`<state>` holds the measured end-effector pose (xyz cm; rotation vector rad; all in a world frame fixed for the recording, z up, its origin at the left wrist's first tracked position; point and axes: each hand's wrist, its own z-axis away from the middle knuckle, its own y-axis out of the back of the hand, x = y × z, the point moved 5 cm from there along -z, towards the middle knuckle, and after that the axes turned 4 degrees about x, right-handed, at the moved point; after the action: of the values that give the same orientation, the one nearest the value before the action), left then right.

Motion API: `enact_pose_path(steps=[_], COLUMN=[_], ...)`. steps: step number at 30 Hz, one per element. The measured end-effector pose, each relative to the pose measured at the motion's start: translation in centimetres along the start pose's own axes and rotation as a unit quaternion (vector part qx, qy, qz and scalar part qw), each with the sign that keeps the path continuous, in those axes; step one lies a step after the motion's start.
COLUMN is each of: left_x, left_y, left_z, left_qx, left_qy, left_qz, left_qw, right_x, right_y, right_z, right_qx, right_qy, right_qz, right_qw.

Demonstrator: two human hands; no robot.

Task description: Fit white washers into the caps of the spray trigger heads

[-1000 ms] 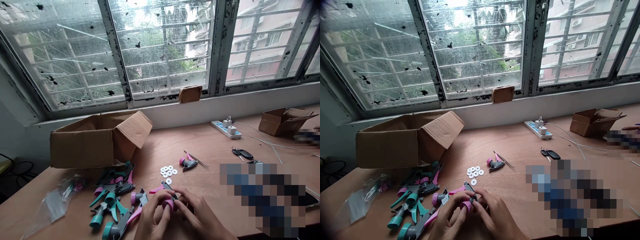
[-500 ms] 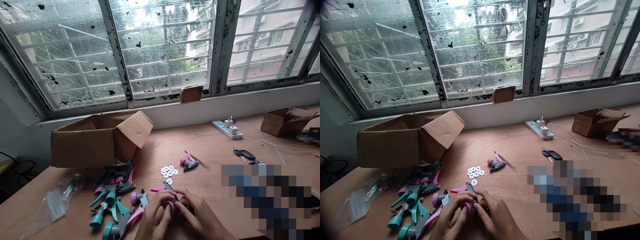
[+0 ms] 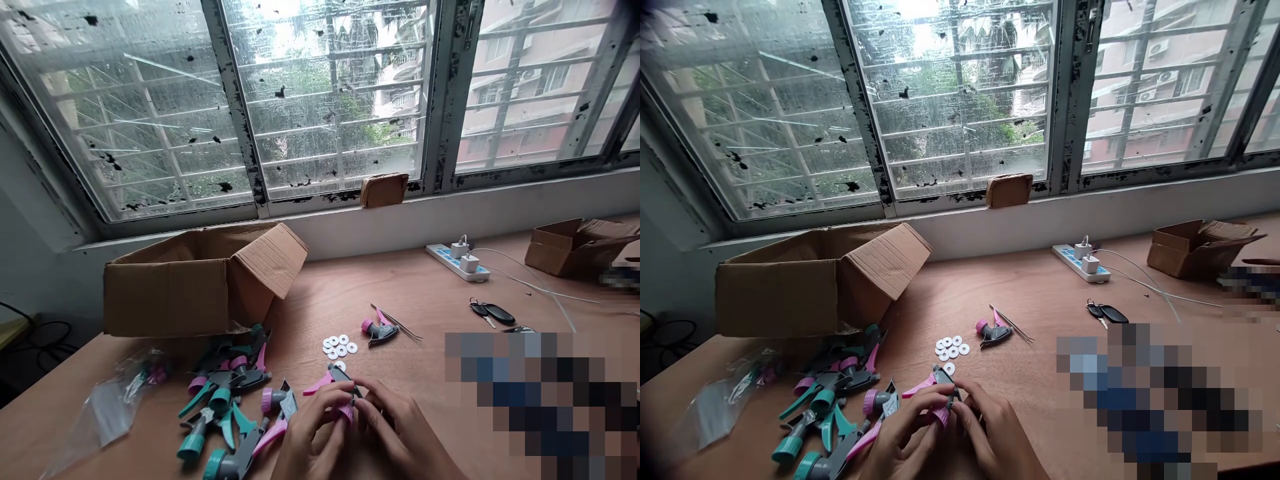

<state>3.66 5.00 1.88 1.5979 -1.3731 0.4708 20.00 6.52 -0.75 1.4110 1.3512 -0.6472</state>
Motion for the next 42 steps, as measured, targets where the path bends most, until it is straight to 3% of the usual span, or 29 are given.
enact_pose_path(steps=[8, 14, 18, 21, 27, 34, 42], left_x=[-1.5, -0.7, -0.2, 0.2, 0.0, -0.1, 0.0], left_y=[-1.5, -0.6, 0.1, 0.0, 0.3, 0.3, 0.9], left_z=[1.4, 0.5, 0.0, 0.2, 0.2, 0.2, 0.2], left_qx=[0.063, -0.016, -0.002, 0.001, 0.031, 0.001, -0.005], left_qy=[-0.029, -0.026, 0.085, 0.109, 0.071, 0.057, 0.01], left_qz=[-0.037, -0.014, 0.068, 0.129, 0.112, 0.117, 0.021], left_qw=[0.997, 0.999, 0.994, 0.986, 0.991, 0.991, 1.0], right_x=[0.1, 0.1, 0.0, -0.1, -0.4, -0.8, -0.7], right_y=[0.4, 0.6, 0.3, -0.1, -0.7, -0.4, -0.9], right_z=[0.3, 0.5, 0.6, 0.8, 0.7, 0.7, 0.8], right_qx=[0.039, 0.086, 0.072, 0.056, 0.007, -0.017, -0.076], right_qy=[0.029, 0.023, 0.025, 0.025, 0.031, 0.001, 0.021], right_qz=[0.008, -0.004, -0.026, -0.026, -0.026, -0.093, -0.026], right_qw=[0.999, 0.996, 0.997, 0.998, 0.999, 0.996, 0.997])
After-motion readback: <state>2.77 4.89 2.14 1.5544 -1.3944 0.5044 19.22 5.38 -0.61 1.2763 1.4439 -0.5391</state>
